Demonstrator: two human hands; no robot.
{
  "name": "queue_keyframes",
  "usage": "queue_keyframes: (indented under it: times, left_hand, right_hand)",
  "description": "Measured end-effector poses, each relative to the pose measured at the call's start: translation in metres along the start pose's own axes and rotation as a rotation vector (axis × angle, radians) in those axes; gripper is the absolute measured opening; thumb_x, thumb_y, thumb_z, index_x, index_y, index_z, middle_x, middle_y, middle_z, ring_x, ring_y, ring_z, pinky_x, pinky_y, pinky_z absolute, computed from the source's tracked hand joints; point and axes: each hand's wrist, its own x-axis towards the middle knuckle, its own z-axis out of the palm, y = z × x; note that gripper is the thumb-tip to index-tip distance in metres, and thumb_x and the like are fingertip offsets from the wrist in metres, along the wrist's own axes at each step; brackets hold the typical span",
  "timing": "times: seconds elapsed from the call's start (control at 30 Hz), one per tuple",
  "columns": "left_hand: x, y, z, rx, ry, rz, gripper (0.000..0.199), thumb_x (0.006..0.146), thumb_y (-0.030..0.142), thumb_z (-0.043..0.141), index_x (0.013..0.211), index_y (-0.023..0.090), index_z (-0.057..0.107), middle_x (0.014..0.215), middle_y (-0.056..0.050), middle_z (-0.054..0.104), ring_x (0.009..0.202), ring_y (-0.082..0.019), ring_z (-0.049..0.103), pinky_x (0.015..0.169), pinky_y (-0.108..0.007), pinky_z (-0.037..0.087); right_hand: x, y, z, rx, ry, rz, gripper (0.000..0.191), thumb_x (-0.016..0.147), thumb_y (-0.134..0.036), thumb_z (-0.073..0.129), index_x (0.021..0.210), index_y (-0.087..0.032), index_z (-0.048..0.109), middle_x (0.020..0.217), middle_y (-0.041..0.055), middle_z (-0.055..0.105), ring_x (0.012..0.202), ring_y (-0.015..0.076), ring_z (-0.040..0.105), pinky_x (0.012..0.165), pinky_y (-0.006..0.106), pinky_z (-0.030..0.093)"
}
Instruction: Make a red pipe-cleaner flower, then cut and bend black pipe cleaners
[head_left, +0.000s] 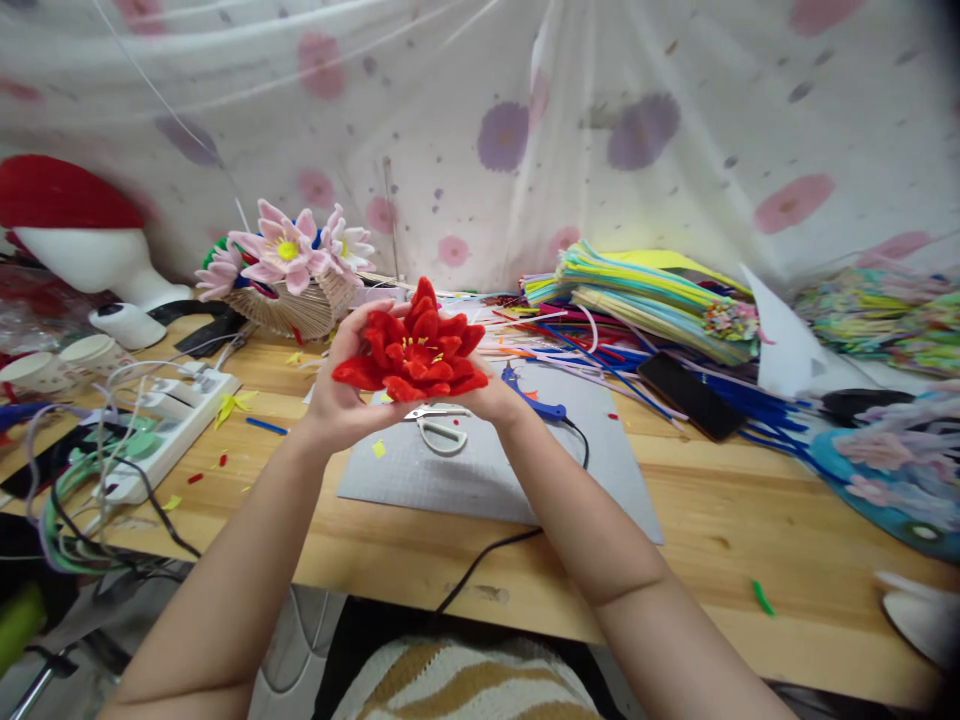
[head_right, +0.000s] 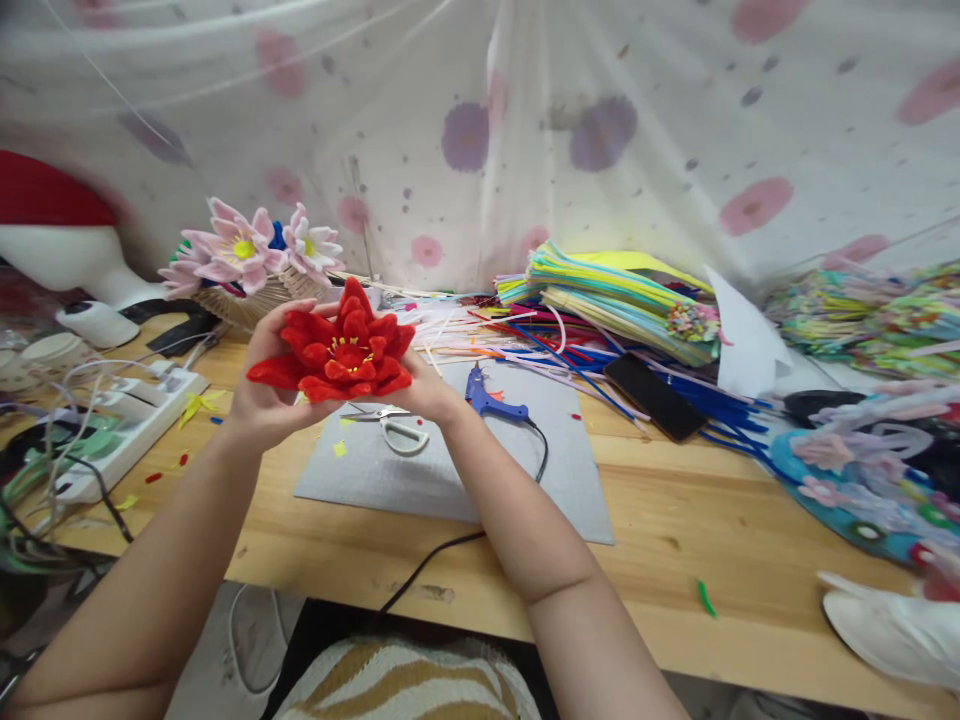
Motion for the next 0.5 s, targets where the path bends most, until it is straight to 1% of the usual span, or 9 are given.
queue_keyframes:
  times: [0.1,0.17,0.23,0.33,0.4,0.43,0.5]
  left_hand:
    - [-0.003,0.0,0.001,0.003,0.036,0.015,0.077,0.057,0.038,0.081,0.123,0.031,0.044,0.132,-0.008,0.047,0.128,-0.03,0.041,0.104,-0.048,0.04]
    - [-0.007,-0.002,0.002,-0.007,0.01,0.04,0.075,0.059,0.037,0.08,0.124,0.033,0.043,0.134,-0.007,0.046,0.13,-0.029,0.039,0.104,-0.047,0.04]
    - [-0.011,-0.006,0.001,-0.021,-0.029,0.062,0.077,0.061,0.037,0.079,0.127,0.034,0.041,0.136,-0.007,0.045,0.13,-0.029,0.039,0.103,-0.046,0.041]
    - [-0.011,-0.013,-0.002,-0.006,-0.084,0.046,0.083,0.062,0.038,0.078,0.133,0.036,0.036,0.138,-0.009,0.044,0.13,-0.028,0.04,0.099,-0.045,0.044]
    - [-0.008,-0.017,-0.008,0.023,-0.123,0.02,0.087,0.061,0.039,0.078,0.136,0.035,0.034,0.137,-0.01,0.044,0.129,-0.028,0.041,0.097,-0.045,0.046]
    - [-0.005,-0.019,-0.012,0.036,-0.138,0.013,0.088,0.061,0.039,0.078,0.137,0.035,0.033,0.137,-0.01,0.045,0.128,-0.028,0.042,0.096,-0.045,0.046]
    - [-0.001,-0.02,-0.02,0.051,-0.155,0.003,0.086,0.062,0.038,0.077,0.137,0.034,0.035,0.135,-0.011,0.047,0.125,-0.027,0.046,0.094,-0.044,0.048]
  right_hand:
    - [0.006,-0.007,-0.001,0.0,0.039,-0.102,0.082,0.058,-0.053,0.075,0.131,-0.03,0.045,0.128,0.002,0.054,0.126,0.0252,0.044,0.108,0.044,0.034]
    - [0.006,-0.004,-0.003,-0.04,0.052,-0.114,0.083,0.058,-0.05,0.076,0.132,-0.03,0.044,0.128,0.0026,0.054,0.128,0.0254,0.041,0.109,0.043,0.032]
    - [0.005,0.003,-0.007,-0.064,0.058,-0.109,0.07,0.067,-0.048,0.07,0.13,-0.03,0.046,0.126,0.0026,0.055,0.128,0.025,0.042,0.108,0.043,0.034]
    - [0.003,0.011,-0.013,-0.137,0.071,-0.087,0.045,0.079,-0.04,0.058,0.122,-0.028,0.054,0.119,0.0027,0.06,0.118,0.0248,0.051,0.101,0.043,0.042]
    - [0.003,0.008,-0.02,-0.281,0.089,-0.087,0.035,0.079,-0.034,0.057,0.113,-0.025,0.06,0.11,0.004,0.064,0.106,0.0251,0.058,0.094,0.043,0.046]
    - [0.004,0.004,-0.025,-0.368,0.1,-0.111,0.031,0.079,-0.031,0.057,0.108,-0.024,0.062,0.107,0.0048,0.065,0.102,0.0251,0.059,0.092,0.043,0.047]
    - [0.007,-0.007,-0.036,-0.516,0.11,-0.186,0.026,0.077,-0.026,0.058,0.102,-0.023,0.064,0.106,0.0061,0.065,0.101,0.0247,0.059,0.091,0.041,0.046]
